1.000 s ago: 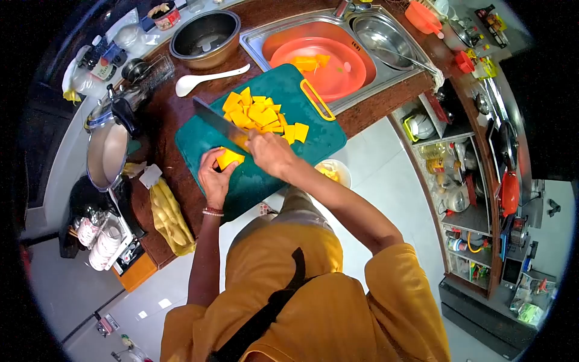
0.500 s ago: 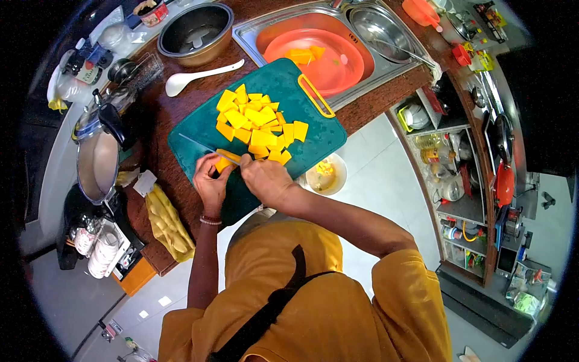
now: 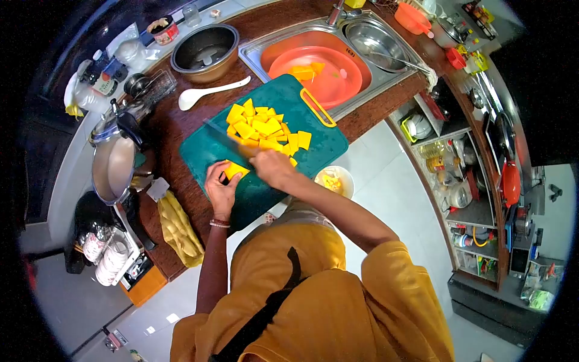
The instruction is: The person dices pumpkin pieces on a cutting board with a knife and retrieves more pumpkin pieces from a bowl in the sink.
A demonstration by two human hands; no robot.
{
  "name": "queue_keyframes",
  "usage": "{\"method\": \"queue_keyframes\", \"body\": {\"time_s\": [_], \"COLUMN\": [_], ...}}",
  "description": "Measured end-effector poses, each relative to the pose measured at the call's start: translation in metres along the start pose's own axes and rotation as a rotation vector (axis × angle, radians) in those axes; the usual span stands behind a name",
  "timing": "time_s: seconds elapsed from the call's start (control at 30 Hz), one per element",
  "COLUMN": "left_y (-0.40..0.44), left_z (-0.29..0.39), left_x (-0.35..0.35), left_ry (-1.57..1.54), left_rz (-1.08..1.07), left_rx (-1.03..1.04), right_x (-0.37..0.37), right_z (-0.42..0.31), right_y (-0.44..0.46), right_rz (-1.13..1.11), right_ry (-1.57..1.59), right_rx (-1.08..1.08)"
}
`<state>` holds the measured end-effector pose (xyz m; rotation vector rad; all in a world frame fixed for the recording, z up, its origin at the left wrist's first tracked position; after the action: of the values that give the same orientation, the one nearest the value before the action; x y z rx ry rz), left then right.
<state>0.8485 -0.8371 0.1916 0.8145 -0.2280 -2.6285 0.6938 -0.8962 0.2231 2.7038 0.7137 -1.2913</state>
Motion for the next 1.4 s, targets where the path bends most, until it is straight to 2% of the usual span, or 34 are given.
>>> {"method": "queue_keyframes", "body": {"time_s": [0.03, 0.13, 0.2, 0.3, 0.37, 0.47, 0.5, 0.57, 0.8, 0.9, 1.03, 1.1, 1.17, 1.23, 1.3, 1.37, 1.4], "left_y": [-0.001, -0.001, 0.004, 0.018, 0.028, 0.039, 0.04, 0.035, 0.033, 0.028, 0.035, 0.047, 0.061, 0.078, 0.084, 0.073, 0.067], "left_z": [0.001, 0.001, -0.004, 0.02, 0.059, 0.113, 0.119, 0.121, 0.121, 0.121, 0.117, 0.115, 0.11, 0.111, 0.086, 0.072, 0.054], "left_x": [0.0, 0.0, -0.001, -0.02, -0.023, -0.002, 0.014, 0.048, 0.07, 0.079, 0.094, 0.089, 0.075, 0.031, -0.01, -0.05, -0.063], "left_ry": [0.029, -0.027, -0.049, 0.064, 0.055, 0.098, 0.117, 0.265, 0.261, 0.223, 0.26, 0.187, 0.123, 0.09, -0.055, -0.122, -0.168], "left_rz": [0.003, -0.037, -0.095, -0.018, 0.042, -0.079, -0.226, -0.444, -0.472, -0.465, -0.556, -0.468, -0.373, -0.236, -0.179, 0.042, 0.099], "left_rx": [0.008, -0.022, -0.03, -0.066, 0.064, 0.344, 0.418, 0.443, 0.502, 0.46, 0.424, 0.411, 0.395, 0.369, 0.147, -0.008, -0.018], "right_x": [-0.008, -0.042, -0.062, -0.081, -0.082, -0.075, -0.072, -0.068, -0.064, -0.069, -0.066, -0.068, -0.077, -0.082, -0.085, -0.086, -0.089], "right_z": [0.012, 0.015, 0.007, 0.004, 0.01, 0.024, 0.025, 0.028, 0.028, 0.02, 0.015, 0.011, 0.008, 0.011, 0.019, 0.029, 0.03], "right_y": [-0.005, -0.027, -0.04, -0.055, -0.058, -0.062, -0.064, -0.068, -0.074, -0.076, -0.084, -0.089, -0.095, -0.103, -0.106, -0.11, -0.114], "right_rz": [0.009, 0.109, 0.194, 0.313, 0.343, 0.329, 0.317, 0.332, 0.293, 0.277, 0.26, 0.254, 0.217, 0.22, 0.239, 0.115, 0.1], "right_ry": [-0.012, 0.079, 0.09, 0.141, 0.198, 0.178, 0.167, 0.178, 0.088, 0.093, 0.124, 0.152, 0.202, 0.306, 0.325, 0.394, 0.39], "right_rx": [0.09, 0.148, 0.089, -0.03, -0.108, -0.118, -0.122, -0.125, -0.117, -0.141, -0.165, -0.198, -0.136, -0.095, -0.067, 0.076, 0.088]}}
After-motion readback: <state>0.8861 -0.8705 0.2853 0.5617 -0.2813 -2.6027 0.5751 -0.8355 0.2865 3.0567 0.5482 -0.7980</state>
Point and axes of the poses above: each hand's wrist, its own y-axis towards the middle knuckle, its own x-axis out of the palm, z = x × y, the point moved 6 cm from there along y, towards the middle knuckle, and after that the axes turned 10 degrees about y, right-handed, at the moved point
